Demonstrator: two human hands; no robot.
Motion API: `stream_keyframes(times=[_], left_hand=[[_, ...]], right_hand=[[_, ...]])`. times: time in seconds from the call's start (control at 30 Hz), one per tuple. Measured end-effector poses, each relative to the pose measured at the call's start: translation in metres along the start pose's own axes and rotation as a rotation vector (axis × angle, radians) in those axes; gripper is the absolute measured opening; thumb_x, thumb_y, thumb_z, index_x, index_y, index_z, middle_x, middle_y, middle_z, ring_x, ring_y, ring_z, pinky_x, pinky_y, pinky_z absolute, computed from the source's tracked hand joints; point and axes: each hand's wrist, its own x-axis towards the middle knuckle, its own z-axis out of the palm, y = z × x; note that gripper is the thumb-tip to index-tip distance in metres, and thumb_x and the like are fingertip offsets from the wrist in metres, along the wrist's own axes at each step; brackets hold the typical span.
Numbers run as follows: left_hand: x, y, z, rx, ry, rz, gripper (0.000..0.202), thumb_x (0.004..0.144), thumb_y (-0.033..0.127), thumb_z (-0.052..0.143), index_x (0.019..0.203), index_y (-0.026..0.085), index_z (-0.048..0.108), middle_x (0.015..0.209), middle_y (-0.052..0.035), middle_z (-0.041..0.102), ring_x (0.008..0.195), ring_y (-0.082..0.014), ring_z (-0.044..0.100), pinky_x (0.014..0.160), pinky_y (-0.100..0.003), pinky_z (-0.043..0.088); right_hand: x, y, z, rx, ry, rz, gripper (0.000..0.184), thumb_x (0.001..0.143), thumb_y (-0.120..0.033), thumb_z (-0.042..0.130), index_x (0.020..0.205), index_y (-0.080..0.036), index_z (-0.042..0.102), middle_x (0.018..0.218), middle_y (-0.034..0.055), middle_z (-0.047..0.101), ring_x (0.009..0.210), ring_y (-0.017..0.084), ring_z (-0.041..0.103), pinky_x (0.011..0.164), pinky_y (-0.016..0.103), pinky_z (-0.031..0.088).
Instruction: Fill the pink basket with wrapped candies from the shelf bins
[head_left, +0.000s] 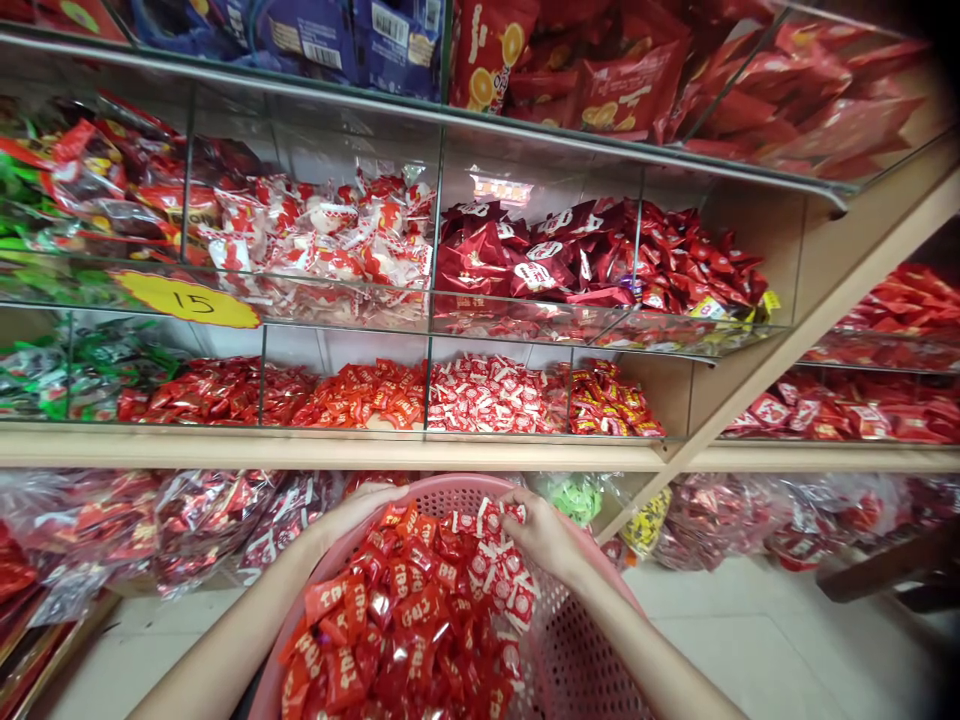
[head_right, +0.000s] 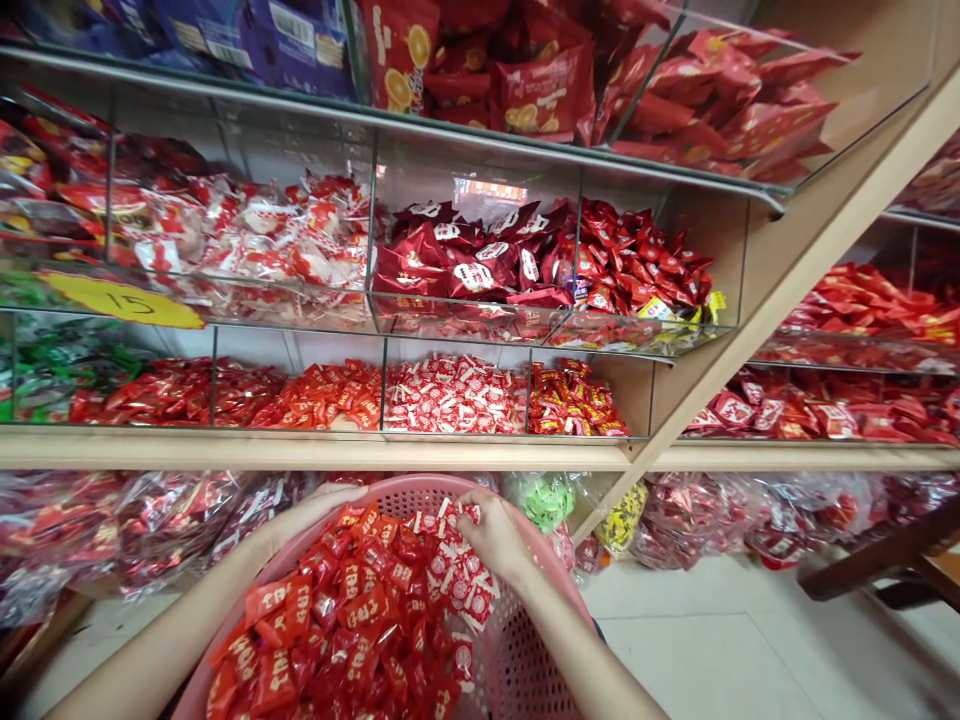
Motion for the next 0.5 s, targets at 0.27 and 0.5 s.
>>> stream_keyframes(times=[0.27, 0.5], left_hand=[[0.0, -0.003, -0.002, -0.012, 0.013, 0.005, 0.041, 0.061, 0.049, 0.063, 0.08, 0.012, 0.064, 0.074, -0.0056, 0.068, 0.071, -0.0226, 0.062, 0.067, -0.03, 0.045], [0.001, -0.002, -0.002, -0.02, -0.017, -0.004, 0.036, 0.064, 0.047, 0.061, 0.077, 0.013, 0.062, 0.07, -0.0044, 0.067, 0.071, -0.0225, 0.062, 0.068, -0.031, 0.044]], right_hand=[[0.001, -0.015, -0.004, 0.126, 0.038, -0.012, 0.023, 0.074, -0.034, 0.052, 0.083, -0.018, 0.065, 0.084, 0.0044, 0.064, 0.081, 0.019, 0.056, 0.077, 0.031, 0.04], [-0.007, -0.029, -0.003, 0.662, -0.146, 0.371, 0.03, 0.066, -0.044, 0.061, 0.081, -0.018, 0.061, 0.069, -0.0003, 0.061, 0.06, 0.012, 0.053, 0.055, 0.022, 0.04]])
